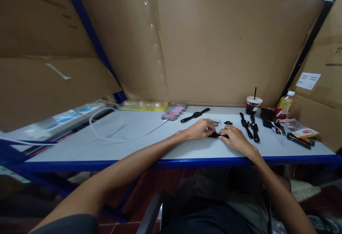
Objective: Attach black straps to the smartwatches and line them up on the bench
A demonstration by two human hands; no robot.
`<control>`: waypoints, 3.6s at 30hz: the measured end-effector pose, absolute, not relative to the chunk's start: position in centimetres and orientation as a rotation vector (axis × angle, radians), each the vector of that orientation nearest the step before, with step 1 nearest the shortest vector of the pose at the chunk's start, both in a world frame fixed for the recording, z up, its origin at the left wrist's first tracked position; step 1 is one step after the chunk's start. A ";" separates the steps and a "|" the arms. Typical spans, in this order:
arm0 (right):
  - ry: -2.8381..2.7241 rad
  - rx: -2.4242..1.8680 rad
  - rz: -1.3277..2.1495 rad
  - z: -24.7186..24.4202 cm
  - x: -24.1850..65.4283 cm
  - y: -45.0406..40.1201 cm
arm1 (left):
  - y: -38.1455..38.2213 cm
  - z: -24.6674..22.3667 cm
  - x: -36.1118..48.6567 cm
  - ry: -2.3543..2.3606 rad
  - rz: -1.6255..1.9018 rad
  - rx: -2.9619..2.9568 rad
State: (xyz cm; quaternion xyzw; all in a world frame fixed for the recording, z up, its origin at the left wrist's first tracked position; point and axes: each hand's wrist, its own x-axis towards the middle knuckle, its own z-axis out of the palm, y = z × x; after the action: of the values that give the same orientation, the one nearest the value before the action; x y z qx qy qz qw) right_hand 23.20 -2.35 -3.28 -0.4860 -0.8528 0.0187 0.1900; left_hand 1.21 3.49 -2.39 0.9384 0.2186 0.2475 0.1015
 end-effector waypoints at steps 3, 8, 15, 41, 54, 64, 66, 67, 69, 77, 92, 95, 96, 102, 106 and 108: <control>-2.402 -1.373 0.045 -3.2 23.2 -2.3 | 3.5 -2.5 1.3 0.599 0.718 2.768; -2.414 -1.367 0.028 -3.2 23.2 -2.3 | 4.0 -3.1 1.2 0.673 0.752 2.747; -2.410 -1.372 0.036 -3.3 23.1 -2.3 | 4.1 -3.1 1.0 0.714 0.734 2.765; -2.427 -1.403 0.019 -3.1 23.1 -2.6 | 2.9 -2.2 1.3 0.596 0.720 2.765; -2.427 -1.397 -0.001 -2.9 23.0 -2.6 | 2.9 -2.1 1.2 0.651 0.774 2.789; -2.428 -1.394 0.014 -3.0 23.0 -2.6 | 3.3 -2.2 1.0 0.782 0.826 2.802; -2.428 -1.394 0.014 -3.0 23.1 -2.5 | 3.4 -2.2 0.9 0.801 0.827 2.797; -2.428 -1.392 0.013 -3.1 23.1 -2.5 | 3.5 -2.3 0.9 0.804 0.826 2.796; -2.430 -1.383 0.010 -3.1 23.1 -2.4 | 3.6 -2.4 0.9 0.793 0.830 2.789; -2.431 -1.400 -0.003 -3.0 23.0 -2.5 | 3.0 -2.2 1.1 0.680 0.793 2.758; -2.445 -1.426 0.009 -2.6 22.9 -2.8 | 3.3 -2.3 0.9 0.731 0.838 2.822; -2.445 -1.421 0.020 -2.7 22.9 -2.7 | 3.5 -2.4 0.8 0.749 0.850 2.829; -2.443 -1.423 0.021 -2.7 22.9 -2.7 | 3.5 -2.4 0.8 0.756 0.854 2.829; -2.432 -1.422 0.016 -2.9 22.9 -2.6 | 3.8 -2.4 0.6 0.790 0.872 2.816; -2.436 -1.422 0.011 -2.9 23.0 -2.6 | 3.9 -2.5 0.6 0.780 0.862 2.818; -2.436 -1.413 0.009 -3.0 23.0 -2.5 | 3.8 -2.5 0.6 0.757 0.854 2.816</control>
State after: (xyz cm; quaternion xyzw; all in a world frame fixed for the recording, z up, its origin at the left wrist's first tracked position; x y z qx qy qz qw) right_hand 23.04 -2.52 -2.98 -0.4951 -0.8536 0.0032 0.1618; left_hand 0.63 3.83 -2.52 0.9255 0.2487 0.2808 0.0516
